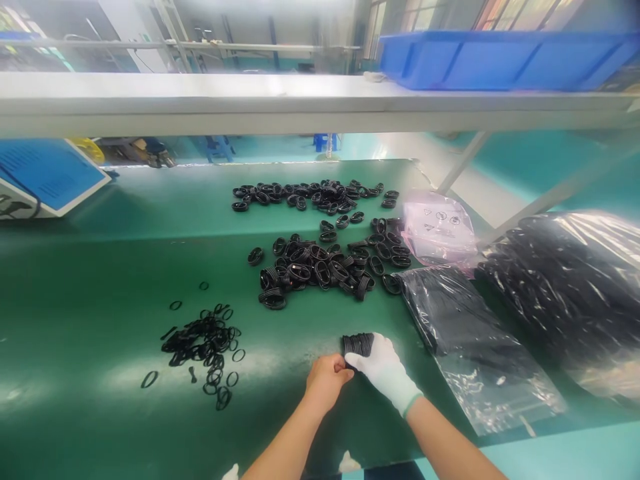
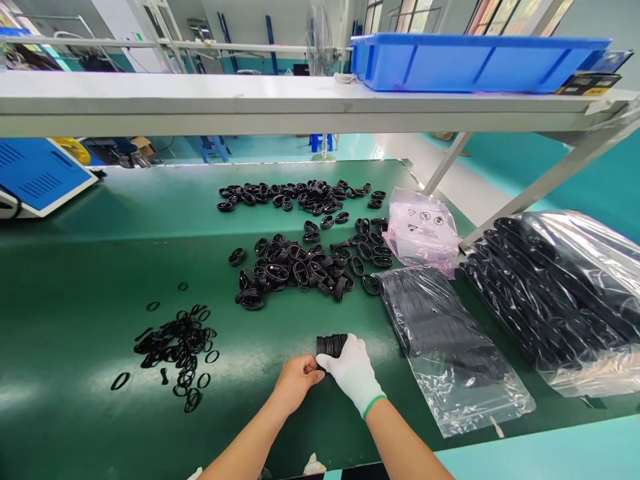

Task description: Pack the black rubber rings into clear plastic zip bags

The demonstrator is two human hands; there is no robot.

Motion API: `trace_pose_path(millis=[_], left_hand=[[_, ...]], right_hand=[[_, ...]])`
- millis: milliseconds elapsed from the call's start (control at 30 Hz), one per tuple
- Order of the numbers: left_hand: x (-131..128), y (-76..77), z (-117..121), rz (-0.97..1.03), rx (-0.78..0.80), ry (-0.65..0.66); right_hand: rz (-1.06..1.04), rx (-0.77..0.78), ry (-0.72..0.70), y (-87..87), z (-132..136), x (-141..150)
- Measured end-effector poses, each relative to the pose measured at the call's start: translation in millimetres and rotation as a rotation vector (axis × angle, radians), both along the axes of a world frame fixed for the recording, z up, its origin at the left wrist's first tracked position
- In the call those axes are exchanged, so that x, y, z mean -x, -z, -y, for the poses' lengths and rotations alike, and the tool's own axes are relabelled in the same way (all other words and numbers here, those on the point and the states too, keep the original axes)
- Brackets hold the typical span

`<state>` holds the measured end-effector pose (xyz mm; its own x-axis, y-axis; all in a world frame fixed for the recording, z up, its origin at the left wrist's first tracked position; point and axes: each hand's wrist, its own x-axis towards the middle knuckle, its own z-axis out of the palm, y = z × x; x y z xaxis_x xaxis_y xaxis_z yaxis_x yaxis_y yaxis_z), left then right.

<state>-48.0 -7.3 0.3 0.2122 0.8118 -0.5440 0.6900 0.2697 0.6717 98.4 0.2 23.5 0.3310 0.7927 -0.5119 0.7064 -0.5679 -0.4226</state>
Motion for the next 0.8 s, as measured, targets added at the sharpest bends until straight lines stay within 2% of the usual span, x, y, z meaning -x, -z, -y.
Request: trace_pose_path(millis=[100, 200, 267, 367, 467, 533, 633, 667, 733, 800], left_hand=[[4, -7.6, -6, -0.106, -0.159, 0.085], [5, -5.9, -13, -0.114, -0.343, 0.228], [3, -0.1, -14, -0.098, -0.362, 0.277], [2, 5.9, -11, -0.107, -0.358, 0.263], [13, -3.4, -20, -0.081, -0.376, 0.309], [25, -19.4, -43, -0.114, -0.476, 0.29], [42, -49.2, -97, -0.426, -0.701, 0.139], [46, -57.7, -115, -0.528, -0.727, 0.148], [52, -69.8, -146, -0.6, -0.74, 0.193], [56, -74.9, -162, -0.579, -0.733, 0.264]], right_hand=[[-0.015, 0.018, 0.025, 2.0, -1, 4], [-0.013, 0.019, 0.028, 1.6, -1, 5], [-0.007, 0.017, 0.029, 1.1, -1, 5], [0.006, 0.033, 0.015, 0.5, -2, 7], [0.006, 0.055, -0.008, 0.9, -1, 7], [-0.002, 0.063, -0.019, 2.0, 0, 7], [-0.001, 0.058, -0.038, 4.6, 0, 6], [-0.001, 0.055, -0.044, 5.5, 0, 5], [-0.003, 0.053, -0.038, 7.1, 0, 5], [-0.005, 0.062, -0.015, 8.7, 0, 6]])
